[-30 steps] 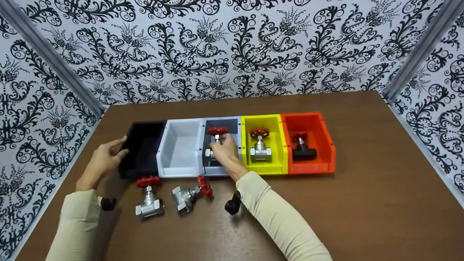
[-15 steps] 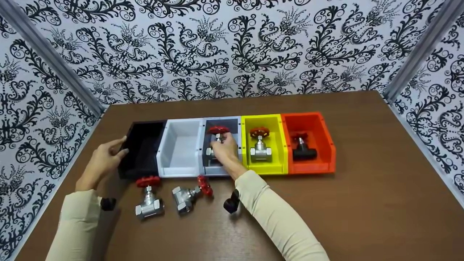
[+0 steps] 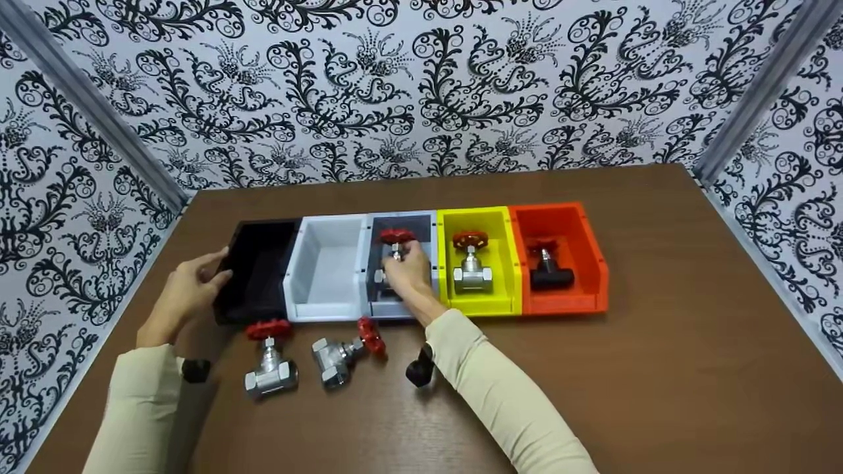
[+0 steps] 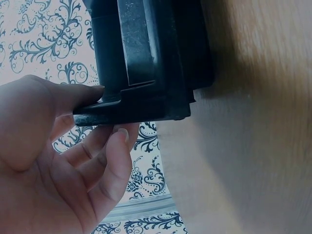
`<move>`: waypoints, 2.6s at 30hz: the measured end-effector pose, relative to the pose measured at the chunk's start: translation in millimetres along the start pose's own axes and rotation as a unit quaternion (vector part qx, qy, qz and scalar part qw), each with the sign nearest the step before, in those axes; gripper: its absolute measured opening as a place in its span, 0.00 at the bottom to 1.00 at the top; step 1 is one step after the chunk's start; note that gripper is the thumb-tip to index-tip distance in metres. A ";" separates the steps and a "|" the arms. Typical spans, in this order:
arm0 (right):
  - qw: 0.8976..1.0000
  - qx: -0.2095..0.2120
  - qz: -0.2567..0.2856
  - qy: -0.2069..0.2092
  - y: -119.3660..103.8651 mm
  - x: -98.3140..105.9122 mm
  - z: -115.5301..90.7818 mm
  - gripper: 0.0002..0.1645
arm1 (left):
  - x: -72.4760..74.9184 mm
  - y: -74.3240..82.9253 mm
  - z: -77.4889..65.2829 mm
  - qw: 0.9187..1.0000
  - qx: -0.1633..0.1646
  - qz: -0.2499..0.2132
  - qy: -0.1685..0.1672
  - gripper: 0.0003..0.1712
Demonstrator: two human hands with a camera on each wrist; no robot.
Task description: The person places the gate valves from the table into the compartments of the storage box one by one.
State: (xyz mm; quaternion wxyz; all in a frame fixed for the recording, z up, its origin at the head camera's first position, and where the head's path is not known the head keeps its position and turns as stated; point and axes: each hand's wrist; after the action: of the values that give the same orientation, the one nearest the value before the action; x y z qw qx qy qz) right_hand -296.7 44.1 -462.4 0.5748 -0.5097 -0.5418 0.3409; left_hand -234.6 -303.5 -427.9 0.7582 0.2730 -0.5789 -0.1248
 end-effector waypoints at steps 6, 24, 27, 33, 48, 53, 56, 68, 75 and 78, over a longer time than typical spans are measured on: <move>1.000 0.006 0.002 -0.001 0.6 -1.2 -0.4 0.23 | 1.6 -1.0 1.0 1.000 0.004 0.002 -0.006 0.29; 0.998 0.031 -0.058 0.015 1.9 -0.5 -1.0 0.21 | 1.1 -0.5 -0.2 1.000 0.008 0.004 -0.014 0.30; 0.997 0.040 -0.066 0.017 2.8 -0.5 -0.3 0.21 | 1.5 0.2 -1.1 1.000 0.004 0.004 -0.010 0.30; 0.996 0.040 -0.078 0.014 2.2 0.3 -0.6 0.22 | 0.7 0.3 -2.2 1.000 -0.006 0.004 0.005 0.30; 0.997 0.025 -0.070 0.016 2.6 -2.1 0.7 0.20 | -1.8 -2.1 -0.2 1.000 -0.005 0.015 0.013 0.29; 0.997 0.026 -0.069 0.022 2.4 -2.2 0.7 0.20 | -1.5 -1.6 -0.4 1.000 -0.003 0.012 0.010 0.29; 0.997 0.030 -0.061 0.022 2.8 -2.4 1.2 0.20 | -0.4 -0.4 -0.6 1.000 -0.002 0.010 0.002 0.29; 0.998 0.041 -0.053 0.021 5.2 -2.2 0.3 0.21 | 1.1 0.7 -1.1 1.000 -0.004 0.008 -0.003 0.29; 0.998 0.037 -0.056 0.022 4.0 -2.1 -0.8 0.21 | -0.6 -0.1 -0.1 1.000 -0.004 0.009 -0.003 0.29; 0.997 0.036 -0.061 0.021 4.1 -1.8 -0.6 0.21 | -0.4 -0.5 0.4 1.000 -0.004 0.010 -0.003 0.29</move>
State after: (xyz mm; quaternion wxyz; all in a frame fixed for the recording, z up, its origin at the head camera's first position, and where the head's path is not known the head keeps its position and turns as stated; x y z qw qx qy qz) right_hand -295.9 43.3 -466.8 0.6237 -0.4615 -0.5470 0.3143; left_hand -235.1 -303.8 -428.5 0.7590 0.2639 -0.5830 -0.1204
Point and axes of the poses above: each hand's wrist, its own z-axis towards the middle knuckle, its own x-axis out of the back of the hand, y = z × x, and after that the axes turned 11 degrees about y, right-handed
